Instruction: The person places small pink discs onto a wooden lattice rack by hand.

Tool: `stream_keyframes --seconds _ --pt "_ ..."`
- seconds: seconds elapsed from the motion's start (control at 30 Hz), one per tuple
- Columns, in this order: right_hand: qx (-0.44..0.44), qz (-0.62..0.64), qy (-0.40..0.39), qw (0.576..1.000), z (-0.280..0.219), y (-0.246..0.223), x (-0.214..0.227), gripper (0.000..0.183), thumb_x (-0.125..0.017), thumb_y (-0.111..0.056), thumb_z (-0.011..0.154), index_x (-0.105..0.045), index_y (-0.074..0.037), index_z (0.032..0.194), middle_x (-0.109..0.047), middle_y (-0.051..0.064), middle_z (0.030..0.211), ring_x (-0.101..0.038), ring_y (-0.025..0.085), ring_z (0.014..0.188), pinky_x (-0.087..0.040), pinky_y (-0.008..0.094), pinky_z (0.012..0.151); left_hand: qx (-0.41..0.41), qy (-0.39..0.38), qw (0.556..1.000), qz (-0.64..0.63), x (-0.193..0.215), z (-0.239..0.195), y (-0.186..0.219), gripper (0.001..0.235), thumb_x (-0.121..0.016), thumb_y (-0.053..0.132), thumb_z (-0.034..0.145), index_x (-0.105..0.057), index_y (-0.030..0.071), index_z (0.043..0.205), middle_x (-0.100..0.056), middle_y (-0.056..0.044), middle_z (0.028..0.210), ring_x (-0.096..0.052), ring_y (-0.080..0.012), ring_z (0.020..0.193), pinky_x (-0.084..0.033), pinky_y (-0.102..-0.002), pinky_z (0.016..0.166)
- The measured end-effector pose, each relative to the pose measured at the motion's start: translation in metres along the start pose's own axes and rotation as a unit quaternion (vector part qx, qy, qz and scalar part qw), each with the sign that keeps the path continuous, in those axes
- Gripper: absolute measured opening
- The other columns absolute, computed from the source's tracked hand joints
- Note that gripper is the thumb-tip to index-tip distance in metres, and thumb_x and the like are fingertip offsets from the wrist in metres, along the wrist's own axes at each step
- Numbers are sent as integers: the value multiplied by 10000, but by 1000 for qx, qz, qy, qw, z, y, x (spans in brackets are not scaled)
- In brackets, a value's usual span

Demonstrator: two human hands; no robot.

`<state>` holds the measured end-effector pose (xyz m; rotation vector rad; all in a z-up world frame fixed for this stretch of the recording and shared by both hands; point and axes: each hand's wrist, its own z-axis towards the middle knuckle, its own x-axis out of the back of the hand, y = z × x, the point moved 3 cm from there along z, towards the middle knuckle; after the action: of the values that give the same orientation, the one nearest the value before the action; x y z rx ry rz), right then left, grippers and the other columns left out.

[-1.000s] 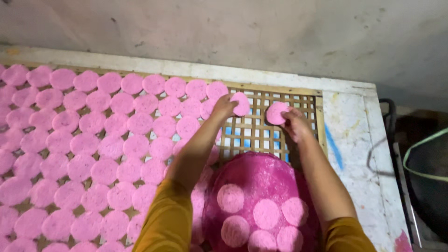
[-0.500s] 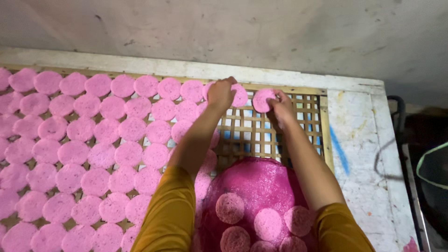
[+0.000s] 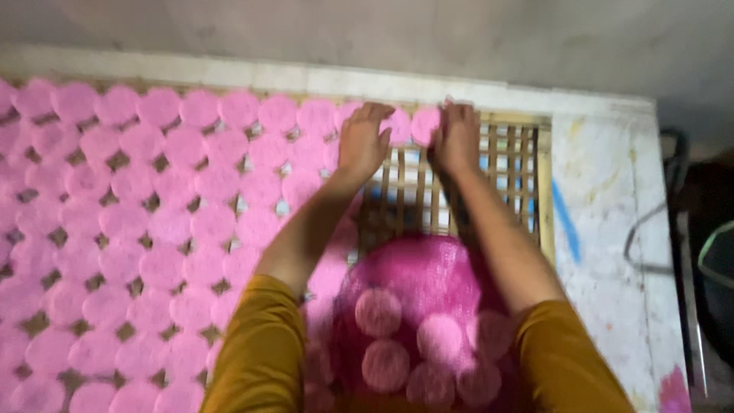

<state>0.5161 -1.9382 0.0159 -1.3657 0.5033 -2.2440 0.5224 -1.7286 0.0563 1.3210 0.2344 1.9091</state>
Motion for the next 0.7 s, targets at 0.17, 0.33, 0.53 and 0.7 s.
stream_keyframes --seconds 0.17,0.33,0.53,0.7 --pt "105 96 -222 965 -77 -27 66 366 -767 -144 905 -660 -62 1245 -637 173 1200 -594 395 1153 -483 466 978 -73 -248 963 -74 25 -122 69 381 -686 123 861 -679 77 1239 -701 -104 1204 -652 -288 1085 -520 -426 901" --pt "-15 -2 -493 870 -190 -19 145 400 -788 -360 829 -693 -108 1124 -687 75 1147 -687 252 1027 -572 389 888 -212 -272 938 27 43 -238 108 484 -659 207 875 -634 66 1337 -647 -91 1301 -617 -270 1092 -510 -401 875" --pt "105 -51 -425 898 -265 -35 188 504 -840 -319 709 -669 -27 1083 -658 173 1119 -620 321 1049 -565 427 822 -136 -375 904 156 50 -263 110 369 -669 128 837 -669 77 1203 -627 -99 1211 -591 -258 1094 -498 -401 876" --pt "103 -109 -299 943 -292 -46 189 395 -753 -186 726 -663 -23 1074 -664 166 1071 -640 329 978 -572 434 748 -166 -295 941 29 84 -238 122 324 -679 100 689 -681 111 1013 -678 -46 1110 -647 -227 1100 -457 -452 1019"
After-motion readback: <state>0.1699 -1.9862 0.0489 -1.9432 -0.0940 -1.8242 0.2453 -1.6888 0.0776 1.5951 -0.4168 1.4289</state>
